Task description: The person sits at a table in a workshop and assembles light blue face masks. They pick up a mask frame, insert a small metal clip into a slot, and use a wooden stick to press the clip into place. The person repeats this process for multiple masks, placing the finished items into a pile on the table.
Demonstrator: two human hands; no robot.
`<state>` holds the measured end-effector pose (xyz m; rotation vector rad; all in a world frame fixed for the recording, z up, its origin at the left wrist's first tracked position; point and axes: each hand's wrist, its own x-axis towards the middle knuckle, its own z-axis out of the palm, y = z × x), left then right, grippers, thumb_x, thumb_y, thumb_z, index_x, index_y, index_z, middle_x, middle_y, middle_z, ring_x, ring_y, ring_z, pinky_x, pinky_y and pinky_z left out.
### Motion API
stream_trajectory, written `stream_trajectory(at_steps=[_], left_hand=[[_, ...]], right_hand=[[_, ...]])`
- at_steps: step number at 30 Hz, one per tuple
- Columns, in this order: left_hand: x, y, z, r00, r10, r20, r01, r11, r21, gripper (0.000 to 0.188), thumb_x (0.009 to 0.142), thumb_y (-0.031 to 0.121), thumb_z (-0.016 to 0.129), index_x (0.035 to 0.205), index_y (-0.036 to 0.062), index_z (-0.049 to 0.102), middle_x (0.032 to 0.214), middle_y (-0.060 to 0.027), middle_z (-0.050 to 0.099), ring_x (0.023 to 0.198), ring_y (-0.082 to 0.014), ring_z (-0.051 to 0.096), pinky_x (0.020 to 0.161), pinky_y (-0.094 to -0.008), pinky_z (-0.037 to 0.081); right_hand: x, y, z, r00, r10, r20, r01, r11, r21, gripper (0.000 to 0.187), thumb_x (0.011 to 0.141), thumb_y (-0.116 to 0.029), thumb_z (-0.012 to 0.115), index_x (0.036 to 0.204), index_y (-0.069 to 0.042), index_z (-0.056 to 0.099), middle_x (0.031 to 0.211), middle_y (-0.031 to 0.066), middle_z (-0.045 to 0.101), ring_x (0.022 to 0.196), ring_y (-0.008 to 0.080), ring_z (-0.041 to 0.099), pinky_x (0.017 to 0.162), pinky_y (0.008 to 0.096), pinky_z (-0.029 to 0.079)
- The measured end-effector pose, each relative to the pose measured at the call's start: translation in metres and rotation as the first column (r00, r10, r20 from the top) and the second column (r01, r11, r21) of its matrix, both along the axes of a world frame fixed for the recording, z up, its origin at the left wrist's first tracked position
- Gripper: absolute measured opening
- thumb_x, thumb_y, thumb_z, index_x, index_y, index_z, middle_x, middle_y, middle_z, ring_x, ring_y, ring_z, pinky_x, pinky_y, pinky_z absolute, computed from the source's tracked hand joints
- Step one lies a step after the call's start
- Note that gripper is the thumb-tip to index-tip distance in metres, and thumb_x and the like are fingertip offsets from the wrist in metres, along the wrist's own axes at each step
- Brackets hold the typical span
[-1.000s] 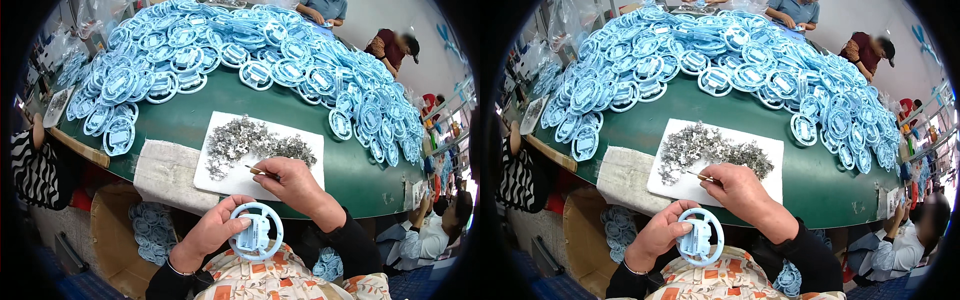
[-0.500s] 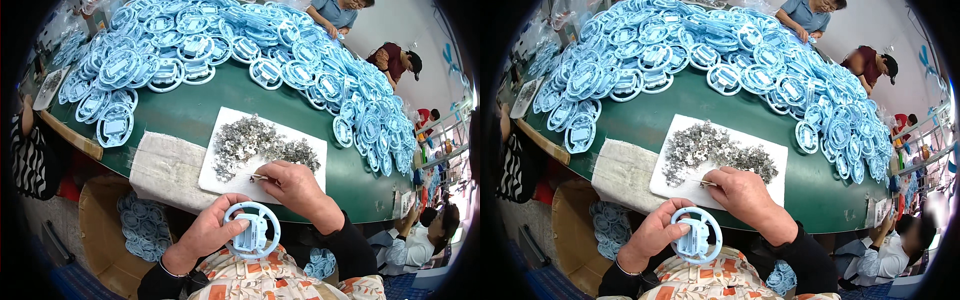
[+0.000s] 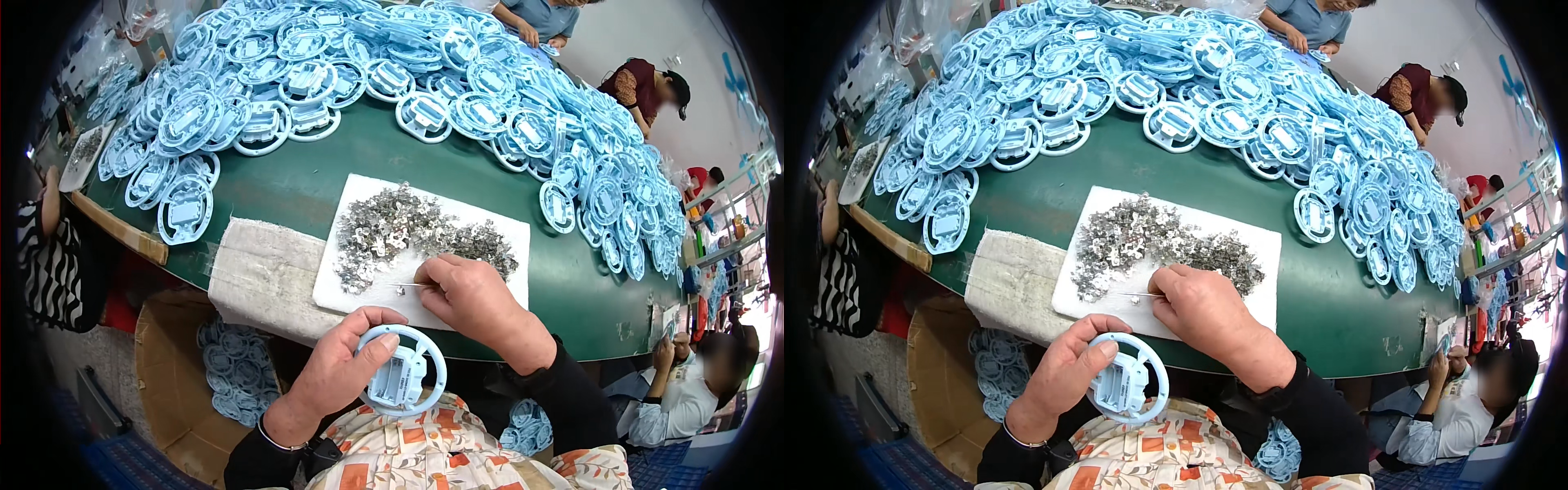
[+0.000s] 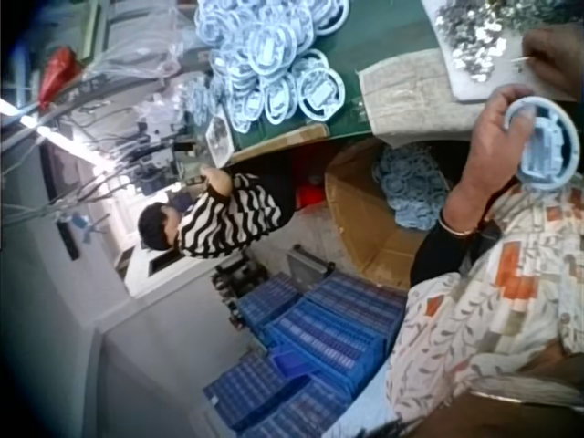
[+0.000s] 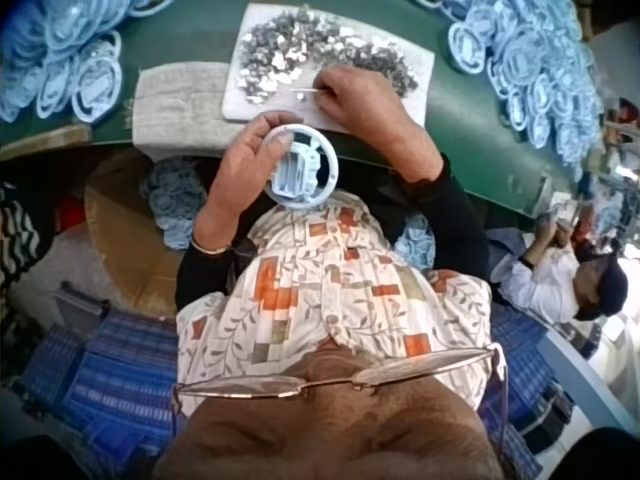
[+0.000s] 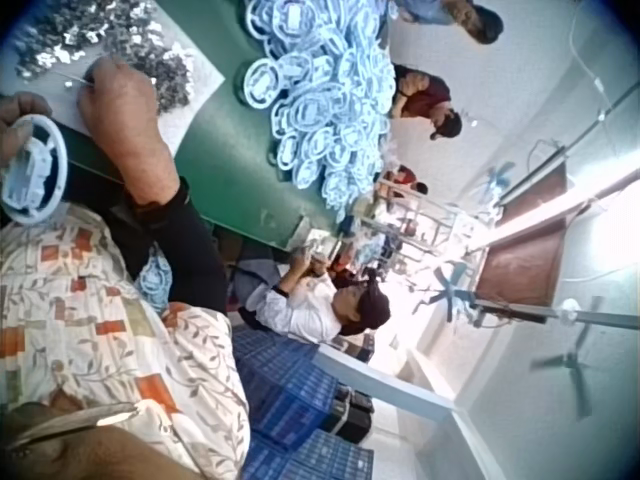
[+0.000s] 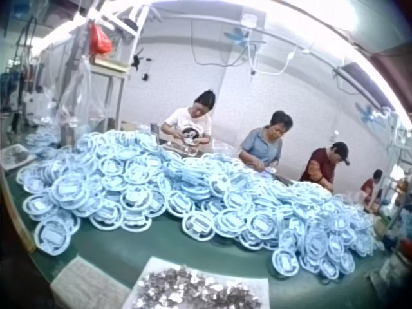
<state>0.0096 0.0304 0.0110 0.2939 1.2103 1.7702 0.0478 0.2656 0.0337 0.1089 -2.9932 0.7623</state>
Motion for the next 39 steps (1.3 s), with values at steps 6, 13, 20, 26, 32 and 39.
stream_trajectory(at_steps=[6, 13, 20, 26, 32, 39], left_hand=[[0.003, 0.005, -0.004, 0.998, 0.007, -0.059, -0.008, 1.000, -0.021, 0.025, 0.109, 0.021, 0.055, 0.123, 0.0007, 0.061, 0.100, -0.0003, 0.069, 0.089, -0.0027, 0.062, 0.078, -0.0206, 0.053], [0.006, 0.004, 0.004, 0.996, 0.039, -0.084, -0.046, 0.996, -0.081, 0.027, 0.109, 0.025, 0.054, 0.118, 0.0014, 0.064, 0.096, 0.0017, 0.066, 0.082, -0.0026, 0.059, 0.073, -0.0192, 0.049], [-0.007, 0.027, 0.004, 0.998, -0.058, -0.001, 0.058, 0.998, -0.032, 0.027, 0.110, 0.027, 0.053, 0.114, 0.0033, 0.066, 0.093, 0.0037, 0.065, 0.082, -0.0014, 0.058, 0.073, -0.0200, 0.050], [0.000, 0.041, -0.003, 0.982, -0.004, -0.189, -0.001, 1.000, -0.027, 0.023, 0.108, 0.027, 0.059, 0.111, 0.0045, 0.066, 0.094, 0.0042, 0.067, 0.083, -0.0019, 0.059, 0.073, -0.0201, 0.050], [0.000, 0.055, 0.014, 0.845, -0.146, -0.514, 0.032, 0.974, -0.224, 0.023, 0.106, 0.017, 0.058, 0.120, 0.0003, 0.063, 0.097, 0.0012, 0.067, 0.088, -0.0029, 0.058, 0.076, -0.0207, 0.049], [-0.005, 0.067, 0.010, 0.888, -0.124, -0.442, 0.028, 0.976, -0.218, 0.027, 0.107, 0.011, 0.047, 0.126, -0.0022, 0.061, 0.104, -0.0043, 0.069, 0.091, -0.0064, 0.062, 0.080, -0.0242, 0.053]], right_hand=[[0.003, -0.014, 0.000, 0.998, -0.039, -0.040, 0.037, 0.998, -0.060, 0.019, 0.085, -0.016, 0.076, 0.101, -0.007, 0.070, 0.083, 0.0097, 0.065, 0.075, 0.0322, 0.070, 0.066, 0.0414, 0.058], [-0.002, -0.007, -0.010, 0.996, -0.050, -0.074, 0.042, 0.992, -0.116, 0.012, 0.089, -0.015, 0.071, 0.096, -0.006, 0.071, 0.084, 0.0112, 0.067, 0.075, 0.0318, 0.070, 0.066, 0.0410, 0.057], [0.024, -0.001, 0.020, 0.992, 0.026, -0.124, -0.076, 0.908, -0.411, 0.012, 0.084, -0.006, 0.077, 0.093, -0.001, 0.071, 0.081, 0.0104, 0.068, 0.071, 0.0230, 0.068, 0.064, 0.0314, 0.054], [0.043, 0.000, 0.025, 0.984, -0.159, 0.079, 0.172, 0.745, -0.644, 0.011, 0.091, -0.010, 0.076, 0.095, 0.000, 0.072, 0.083, 0.0011, 0.069, 0.069, 0.0054, 0.055, 0.059, 0.0251, 0.046], [0.050, 0.016, 0.025, 0.932, -0.130, 0.338, 0.355, 0.515, -0.780, 0.013, 0.095, -0.012, 0.072, 0.095, 0.001, 0.070, 0.081, -0.0055, 0.063, 0.071, 0.0018, 0.048, 0.062, 0.0213, 0.042], [0.079, 0.027, 0.021, 0.934, -0.248, 0.258, 0.346, 0.439, -0.829, 0.011, 0.097, -0.011, 0.070, 0.095, -0.001, 0.068, 0.083, -0.0065, 0.061, 0.074, 0.0007, 0.049, 0.065, 0.0196, 0.042]])
